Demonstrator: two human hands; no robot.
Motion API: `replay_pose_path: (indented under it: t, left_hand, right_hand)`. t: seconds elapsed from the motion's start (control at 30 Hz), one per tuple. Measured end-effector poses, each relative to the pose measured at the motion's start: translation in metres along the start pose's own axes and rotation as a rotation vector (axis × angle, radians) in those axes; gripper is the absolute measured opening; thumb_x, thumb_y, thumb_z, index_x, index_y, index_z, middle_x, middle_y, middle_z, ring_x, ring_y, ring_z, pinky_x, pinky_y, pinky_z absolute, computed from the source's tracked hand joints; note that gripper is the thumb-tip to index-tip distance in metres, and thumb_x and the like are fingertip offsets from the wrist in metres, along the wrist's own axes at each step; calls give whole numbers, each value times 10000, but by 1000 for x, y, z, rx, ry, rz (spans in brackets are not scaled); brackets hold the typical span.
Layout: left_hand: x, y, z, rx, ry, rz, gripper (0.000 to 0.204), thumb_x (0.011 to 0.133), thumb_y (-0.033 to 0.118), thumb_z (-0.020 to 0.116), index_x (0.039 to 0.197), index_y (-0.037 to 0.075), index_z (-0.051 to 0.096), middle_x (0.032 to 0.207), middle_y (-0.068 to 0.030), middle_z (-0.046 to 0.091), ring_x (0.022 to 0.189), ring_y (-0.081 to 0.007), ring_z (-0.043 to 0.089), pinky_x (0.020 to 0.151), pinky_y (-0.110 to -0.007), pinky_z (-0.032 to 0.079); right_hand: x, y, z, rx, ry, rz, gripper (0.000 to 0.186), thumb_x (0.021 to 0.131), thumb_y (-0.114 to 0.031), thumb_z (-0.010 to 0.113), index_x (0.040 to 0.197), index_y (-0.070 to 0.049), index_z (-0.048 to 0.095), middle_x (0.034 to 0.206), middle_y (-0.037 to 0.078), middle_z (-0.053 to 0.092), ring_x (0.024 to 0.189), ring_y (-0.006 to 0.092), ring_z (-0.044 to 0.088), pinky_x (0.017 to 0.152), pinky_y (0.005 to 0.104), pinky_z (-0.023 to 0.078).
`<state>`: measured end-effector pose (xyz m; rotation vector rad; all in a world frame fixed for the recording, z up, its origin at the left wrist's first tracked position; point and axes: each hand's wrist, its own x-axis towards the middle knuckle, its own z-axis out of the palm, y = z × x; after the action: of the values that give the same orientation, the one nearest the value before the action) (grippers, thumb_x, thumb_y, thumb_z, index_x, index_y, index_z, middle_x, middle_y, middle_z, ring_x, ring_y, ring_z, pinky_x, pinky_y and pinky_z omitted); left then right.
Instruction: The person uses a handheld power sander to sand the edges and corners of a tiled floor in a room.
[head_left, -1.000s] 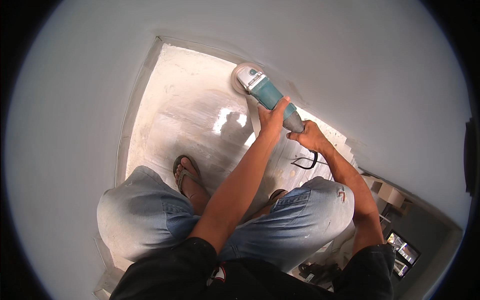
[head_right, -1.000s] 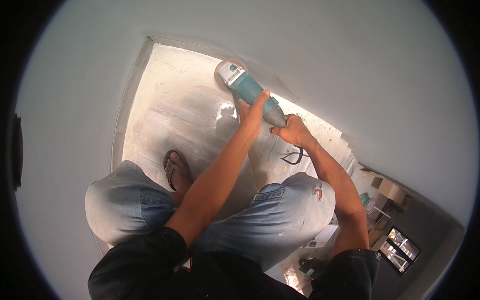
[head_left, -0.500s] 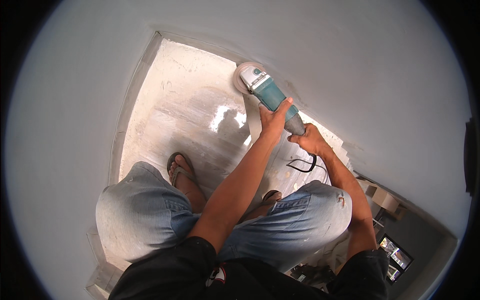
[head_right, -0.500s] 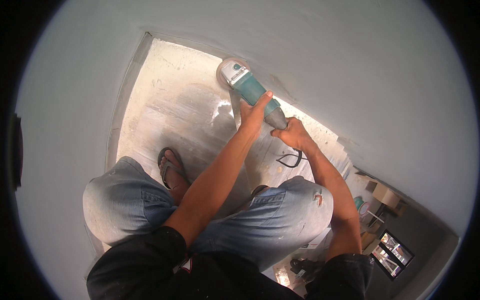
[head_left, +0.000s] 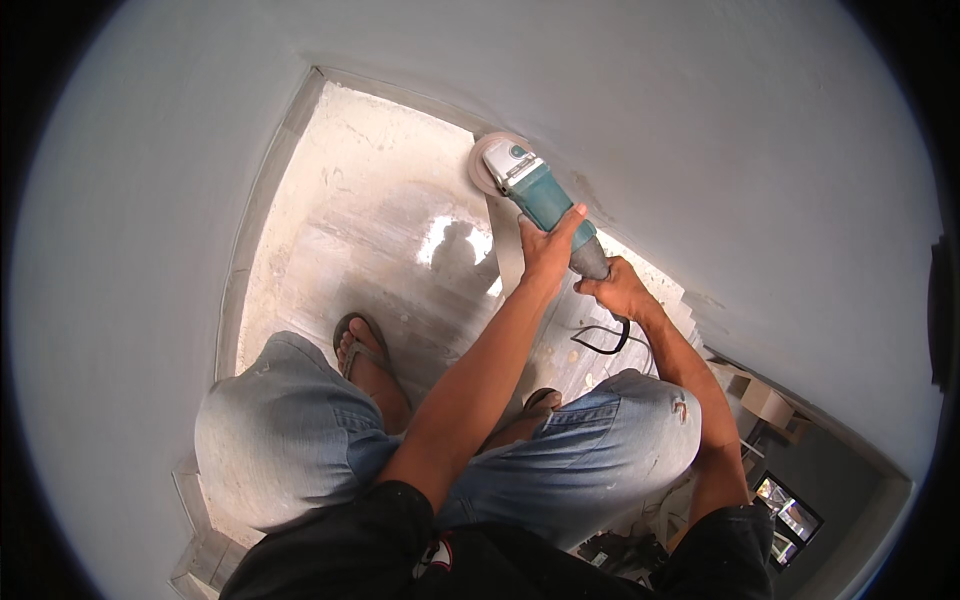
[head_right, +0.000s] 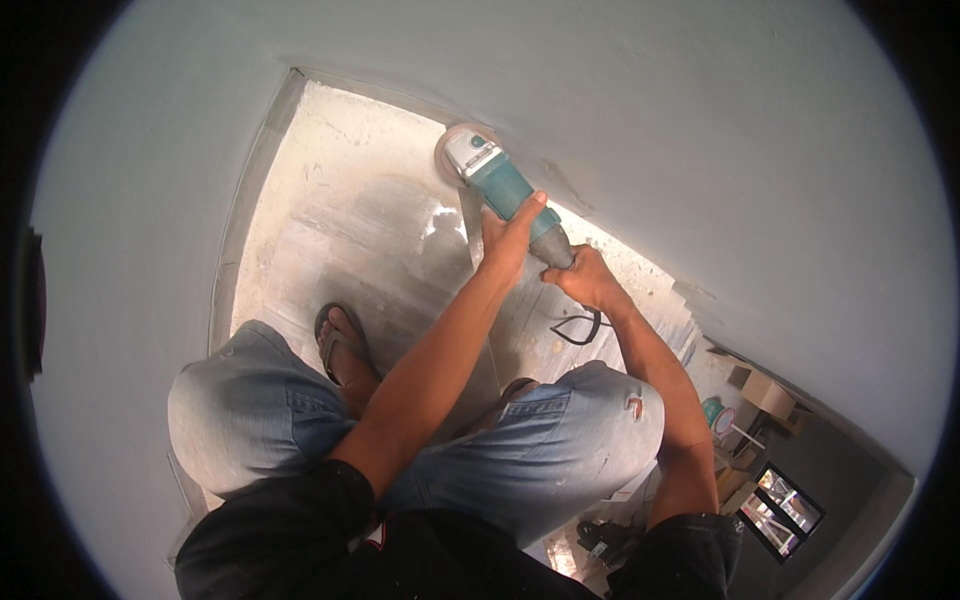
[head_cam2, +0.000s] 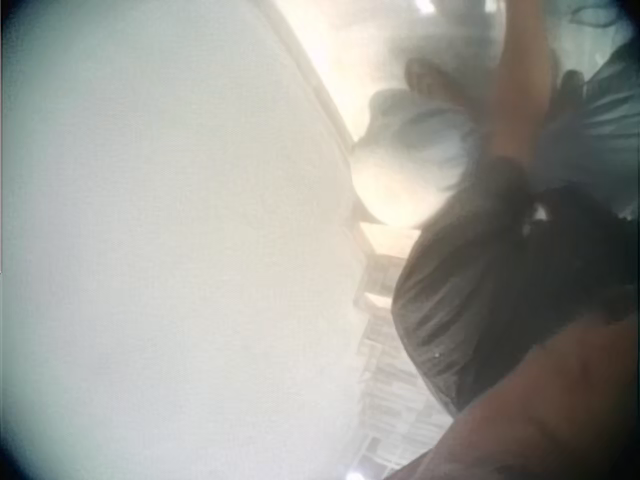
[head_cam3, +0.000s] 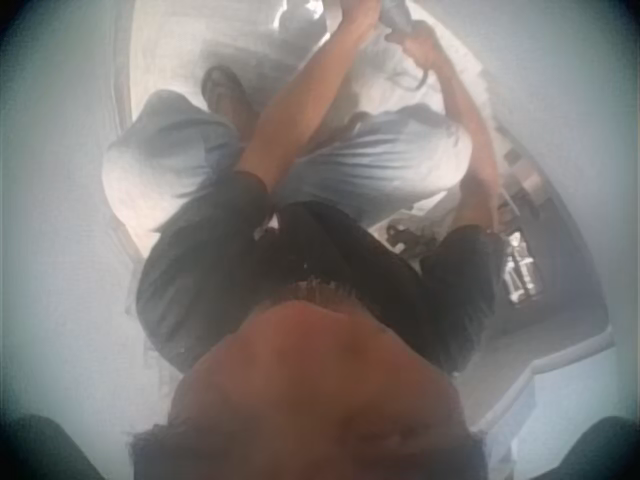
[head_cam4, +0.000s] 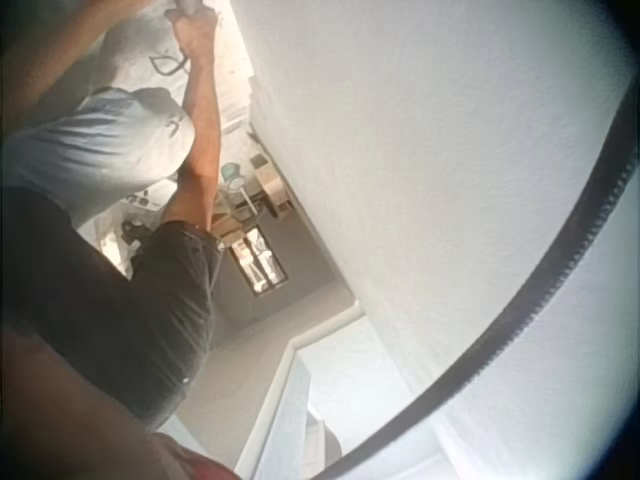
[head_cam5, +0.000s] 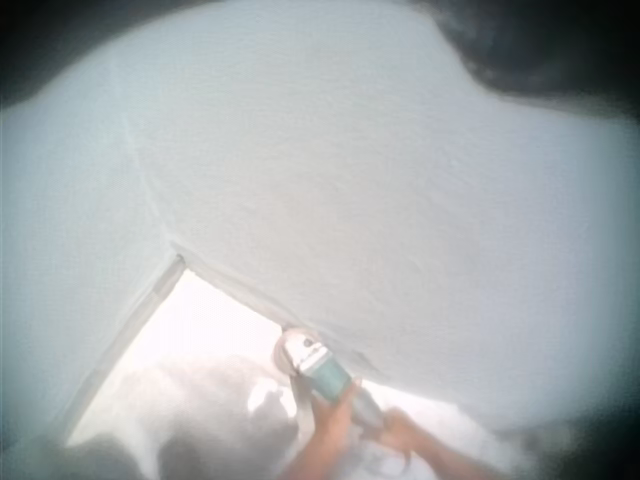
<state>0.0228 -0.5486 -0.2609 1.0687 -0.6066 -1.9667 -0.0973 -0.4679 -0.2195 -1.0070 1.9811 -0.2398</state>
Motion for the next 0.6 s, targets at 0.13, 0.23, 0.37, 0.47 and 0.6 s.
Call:
replay_pose_path:
  t: [0.13, 0.23, 0.37, 0.47, 0.6]
  left_hand:
    - [3, -2, -3, 17, 18, 7, 828, 786, 343, 812, 1275, -101, 313, 1172, -194, 517, 1068, -233, 546, 931, -351, 463]
    - [2, -3, -2, 2, 9, -2, 855, 781, 348, 815, 1288, -109, 299, 1181, -200, 514, 1078, -237, 543, 939, -352, 459]
    - [4, -4, -3, -10, 5, -4, 878, 779, 350, 818, 1299, -116, 286, 1187, -202, 511, 1085, -235, 540, 947, -350, 455]
    - [2, -3, -2, 6, 20, -3, 873, 783, 349, 816, 1296, -118, 286, 1184, -201, 512, 1082, -231, 538, 954, -348, 451]
    - [3, -4, -2, -11, 59, 17, 626, 816, 291, 808, 1184, -45, 429, 1094, -135, 554, 990, -188, 571, 886, -343, 477]
  right_hand:
    - [4, 2, 3, 12, -18, 0, 383, 695, -273, 736, 855, 72, 692, 797, 181, 683, 768, 259, 656, 748, 365, 504]
    - [7, 11, 7, 50, 15, -66, 326, 710, -254, 754, 815, 44, 674, 658, 100, 611, 589, 190, 577, 584, 337, 460]
    - [6, 11, 9, 73, 44, -116, 300, 717, -244, 763, 797, 29, 666, 592, 59, 574, 501, 156, 537, 502, 323, 438]
    - [9, 15, 9, 77, 37, -111, 305, 718, -248, 764, 801, 28, 667, 597, 59, 575, 505, 157, 541, 503, 322, 441]
    - [9, 14, 11, 87, 30, -106, 314, 720, -254, 765, 810, 30, 667, 602, 60, 577, 507, 159, 544, 501, 322, 441]
